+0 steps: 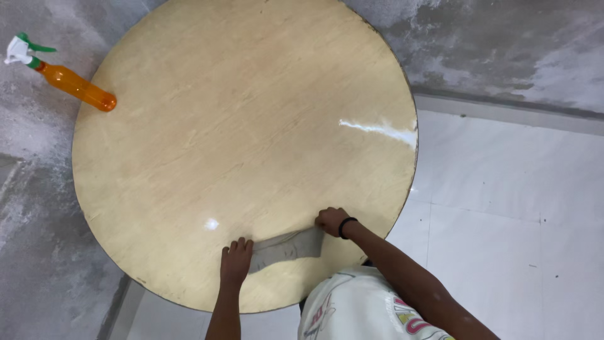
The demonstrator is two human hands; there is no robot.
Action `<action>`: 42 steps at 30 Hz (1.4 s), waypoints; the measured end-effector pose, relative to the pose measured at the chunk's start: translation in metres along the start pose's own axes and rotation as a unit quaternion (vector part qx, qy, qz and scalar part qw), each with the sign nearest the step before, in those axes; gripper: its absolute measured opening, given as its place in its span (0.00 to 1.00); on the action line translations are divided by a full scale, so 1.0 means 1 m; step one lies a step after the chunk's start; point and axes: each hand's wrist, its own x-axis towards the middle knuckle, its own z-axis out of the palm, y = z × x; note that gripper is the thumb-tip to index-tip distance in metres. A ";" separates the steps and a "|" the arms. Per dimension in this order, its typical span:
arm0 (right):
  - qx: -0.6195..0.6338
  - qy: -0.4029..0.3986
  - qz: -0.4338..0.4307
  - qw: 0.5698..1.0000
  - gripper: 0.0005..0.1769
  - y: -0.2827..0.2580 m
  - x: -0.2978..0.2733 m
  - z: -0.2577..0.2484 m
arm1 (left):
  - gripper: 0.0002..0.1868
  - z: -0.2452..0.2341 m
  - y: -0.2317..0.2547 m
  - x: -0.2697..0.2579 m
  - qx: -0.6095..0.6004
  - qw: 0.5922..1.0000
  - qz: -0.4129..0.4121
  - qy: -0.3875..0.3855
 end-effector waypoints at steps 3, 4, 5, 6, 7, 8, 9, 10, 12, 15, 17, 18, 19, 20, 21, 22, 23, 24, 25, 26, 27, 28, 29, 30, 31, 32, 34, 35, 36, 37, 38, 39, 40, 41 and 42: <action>0.040 0.006 -0.037 0.999 0.14 0.007 -0.003 -0.035 | 0.11 0.006 0.003 0.023 0.044 0.999 0.012 -0.016; 0.053 0.020 -0.045 0.997 0.13 0.014 0.001 -0.046 | 0.10 0.005 0.005 0.035 0.042 0.999 0.007 0.004; 0.067 0.028 -0.058 0.996 0.13 0.016 0.002 -0.051 | 0.10 0.002 0.009 0.037 0.041 0.999 -0.001 0.018; 0.077 0.032 -0.063 0.995 0.13 0.023 0.003 -0.058 | 0.09 -0.005 0.017 0.039 0.030 0.999 -0.025 0.017; 0.086 0.044 -0.068 0.993 0.13 0.029 0.010 -0.072 | 0.08 -0.015 0.019 0.048 0.024 0.998 -0.048 0.023; 0.079 0.074 -0.074 0.991 0.13 0.032 0.015 -0.087 | 0.07 -0.028 0.018 0.057 0.018 0.997 -0.071 0.028; 0.073 0.104 -0.074 0.989 0.12 0.040 0.014 -0.105 | 0.07 -0.044 0.020 0.068 0.016 0.994 -0.094 0.058; 0.085 0.157 -0.084 0.980 0.12 0.049 0.011 -0.126 | 0.08 -0.062 0.021 0.078 0.015 0.989 -0.117 0.088; 0.102 0.251 -0.088 0.959 0.10 0.069 -0.002 -0.176 | 0.05 -0.099 0.024 0.102 -0.043 0.976 -0.144 0.158; 0.072 0.389 -0.109 0.912 0.08 0.083 -0.032 -0.237 | 0.08 -0.150 0.033 0.138 -0.050 0.964 -0.120 0.231; 0.020 0.522 -0.106 0.846 0.10 0.094 -0.063 -0.256 | 0.09 -0.174 0.047 0.157 -0.071 0.953 -0.090 0.279; 0.015 0.533 -0.089 0.842 0.11 0.099 -0.075 -0.257 | 0.10 -0.179 0.057 0.164 -0.071 0.955 -0.071 0.280; 0.009 0.544 -0.072 0.836 0.12 0.107 -0.088 -0.253 | 0.11 -0.179 0.066 0.171 -0.070 0.955 -0.052 0.282; 0.004 0.556 -0.055 0.830 0.13 0.119 -0.098 -0.245 | 0.12 -0.174 0.076 0.176 -0.069 0.956 -0.032 0.284; -0.021 0.538 -0.027 0.842 0.14 0.131 -0.106 -0.231 | 0.13 -0.164 0.089 0.179 -0.058 0.962 -0.015 0.265; -0.045 0.519 0.002 0.854 0.15 0.144 -0.110 -0.212 | 0.15 -0.150 0.103 0.184 -0.046 0.968 0.003 0.245; -0.068 0.495 0.033 0.865 0.17 0.154 -0.118 -0.186 | 0.14 -0.134 0.120 0.180 -0.040 0.972 0.030 0.231; -0.087 0.440 0.079 0.891 0.16 0.164 -0.126 -0.157 | 0.13 -0.117 0.135 0.175 -0.034 0.974 0.057 0.218; -0.108 0.385 0.123 0.908 0.16 0.175 -0.133 -0.135 | 0.12 -0.102 0.151 0.170 -0.069 0.987 0.089 0.117; -0.068 0.371 0.139 0.916 0.14 0.185 -0.144 -0.114 | 0.12 -0.091 0.165 0.160 -0.102 0.987 0.120 0.014; -0.027 0.355 0.153 0.922 0.16 0.189 -0.152 -0.094 | 0.09 -0.082 0.174 0.147 -0.113 0.986 0.124 -0.011; -0.016 0.345 0.174 0.922 0.16 0.191 -0.158 -0.080 | 0.07 -0.078 0.184 0.134 -0.125 0.983 0.128 -0.037; -0.005 0.332 0.195 0.923 0.17 0.193 -0.168 -0.068 | 0.06 -0.079 0.192 0.126 -0.138 0.980 0.131 -0.063; 0.006 0.319 0.215 0.923 0.18 0.194 -0.175 -0.062 | 0.06 -0.082 0.194 0.127 -0.161 0.978 0.114 -0.062; 0.013 0.327 0.201 0.924 0.19 0.193 -0.177 -0.055 | 0.07 -0.084 0.195 0.127 -0.185 0.976 0.095 -0.065; 0.021 0.335 0.186 0.924 0.20 0.190 -0.176 -0.051 | 0.09 -0.087 0.198 0.126 -0.208 0.973 0.076 -0.068; 0.019 0.344 0.143 0.928 0.24 0.180 -0.160 -0.055 | 0.16 -0.094 0.213 0.136 -0.266 0.961 0.006 0.078; 0.012 0.341 0.118 0.933 0.26 0.170 -0.147 -0.057 | 0.21 -0.095 0.219 0.140 -0.291 0.944 -0.029 0.151; 0.005 0.338 0.093 0.936 0.29 0.160 -0.134 -0.061 | 0.25 -0.094 0.224 0.144 -0.293 0.944 -0.049 0.147; 0.013 0.303 0.076 0.950 0.35 0.148 -0.119 -0.065 | 0.30 -0.091 0.230 0.150 -0.295 0.942 -0.068 0.144; 0.021 0.267 0.059 0.962 0.41 0.134 -0.103 -0.070 | 0.34 -0.086 0.234 0.157 -0.297 0.940 -0.087 0.142; -0.013 0.218 0.071 0.973 0.44 0.120 -0.088 -0.076 | 0.36 -0.080 0.240 0.164 -0.310 0.936 -0.106 0.131; -0.048 0.169 0.083 0.981 0.47 0.109 -0.074 -0.082 | 0.37 -0.075 0.245 0.171 -0.323 0.930 -0.126 0.119; -0.051 0.165 0.090 0.981 0.48 0.102 -0.063 -0.088 | 0.39 -0.069 0.249 0.175 -0.336 0.923 -0.151 0.108; -0.055 0.161 0.096 0.981 0.48 0.097 -0.053 -0.093 | 0.39 -0.066 0.251 0.178 -0.351 0.914 -0.171 0.109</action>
